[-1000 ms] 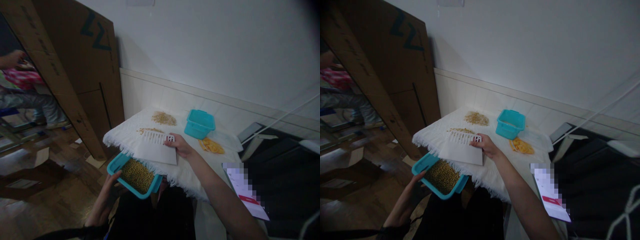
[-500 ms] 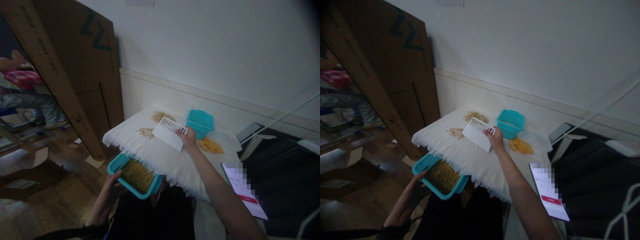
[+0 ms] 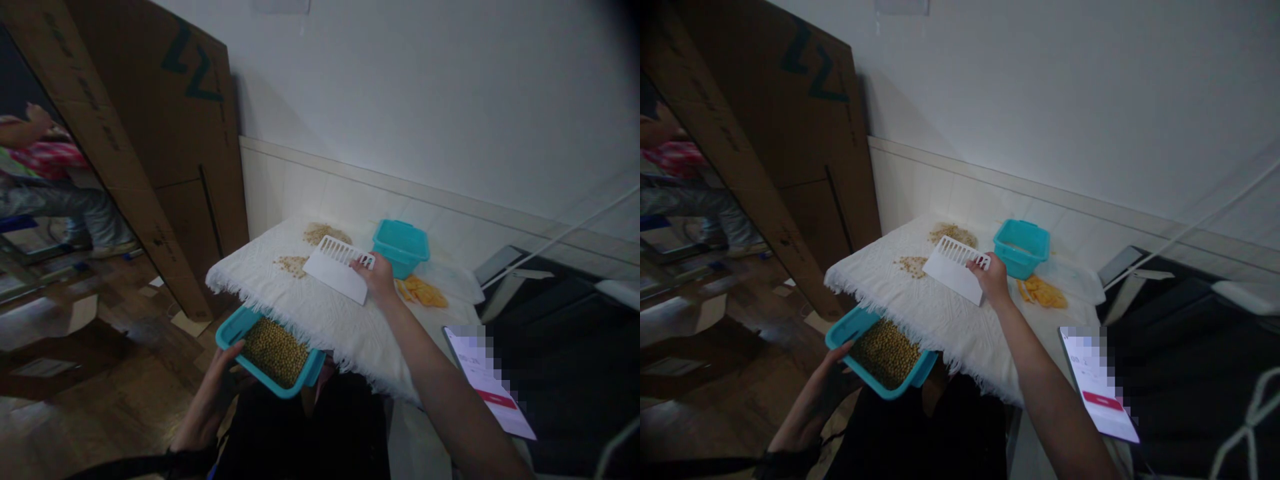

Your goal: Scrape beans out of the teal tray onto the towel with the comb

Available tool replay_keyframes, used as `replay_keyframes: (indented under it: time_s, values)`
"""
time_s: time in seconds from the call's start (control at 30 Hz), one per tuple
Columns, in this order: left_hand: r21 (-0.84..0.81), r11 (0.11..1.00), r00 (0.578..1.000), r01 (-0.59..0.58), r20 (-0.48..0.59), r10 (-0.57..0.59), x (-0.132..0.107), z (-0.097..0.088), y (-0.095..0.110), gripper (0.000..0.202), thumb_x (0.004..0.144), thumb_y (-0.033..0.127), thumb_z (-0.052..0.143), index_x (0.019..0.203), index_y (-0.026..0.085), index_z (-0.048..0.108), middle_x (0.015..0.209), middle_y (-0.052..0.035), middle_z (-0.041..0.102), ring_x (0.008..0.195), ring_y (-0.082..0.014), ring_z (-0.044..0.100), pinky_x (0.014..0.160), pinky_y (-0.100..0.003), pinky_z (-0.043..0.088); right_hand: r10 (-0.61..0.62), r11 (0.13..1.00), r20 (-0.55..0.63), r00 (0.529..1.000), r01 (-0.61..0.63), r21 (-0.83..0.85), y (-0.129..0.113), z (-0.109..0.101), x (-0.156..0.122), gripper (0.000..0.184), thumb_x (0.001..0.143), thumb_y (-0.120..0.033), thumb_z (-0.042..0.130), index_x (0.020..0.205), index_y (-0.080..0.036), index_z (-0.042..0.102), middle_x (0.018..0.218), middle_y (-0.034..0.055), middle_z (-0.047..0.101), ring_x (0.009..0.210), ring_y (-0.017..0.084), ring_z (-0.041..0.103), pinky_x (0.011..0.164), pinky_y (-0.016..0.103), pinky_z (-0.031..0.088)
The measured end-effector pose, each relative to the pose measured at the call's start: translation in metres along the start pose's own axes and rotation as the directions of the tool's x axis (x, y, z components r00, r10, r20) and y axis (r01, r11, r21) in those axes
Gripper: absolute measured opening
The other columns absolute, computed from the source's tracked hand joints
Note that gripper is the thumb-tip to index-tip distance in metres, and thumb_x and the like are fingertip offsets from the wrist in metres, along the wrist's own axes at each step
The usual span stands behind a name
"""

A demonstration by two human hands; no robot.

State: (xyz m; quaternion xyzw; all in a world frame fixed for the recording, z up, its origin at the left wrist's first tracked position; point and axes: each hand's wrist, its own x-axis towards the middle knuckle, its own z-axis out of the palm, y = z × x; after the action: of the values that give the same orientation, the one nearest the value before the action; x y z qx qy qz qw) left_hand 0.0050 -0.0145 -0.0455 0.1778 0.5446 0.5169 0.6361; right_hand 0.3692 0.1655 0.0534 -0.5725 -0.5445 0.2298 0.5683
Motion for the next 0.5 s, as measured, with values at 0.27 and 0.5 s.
replay_keyframes:
  time_s: [0.27,0.5]
  values:
    - [-0.026,1.0,1.0,0.005,-0.001,-0.005,-0.0018,0.0006,0.0005,0.083,0.074,0.056,0.101,0.145,0.026,0.068,0.107,-0.0061,0.084,0.094,-0.0293,0.085,0.083,-0.039,0.068,0.02,1.0,0.068,0.997,-0.021,0.008,-0.004,0.0065,-0.0057,0.06,0.059,-0.076,0.09,0.078,-0.028,0.061,0.071,0.0015,0.071,0.068,0.024,0.062,0.064,0.035,0.047]
    - [-0.015,1.0,1.0,-0.013,0.011,0.013,-0.0009,0.0007,0.0001,0.079,0.075,0.054,0.1,0.144,0.028,0.069,0.107,-0.0071,0.084,0.095,-0.0314,0.086,0.085,-0.042,0.07,0.0,1.0,0.037,0.999,-0.001,0.024,-0.0048,0.0083,-0.008,0.058,0.061,-0.074,0.091,0.08,-0.028,0.062,0.071,0.0006,0.07,0.069,0.023,0.062,0.064,0.035,0.048]
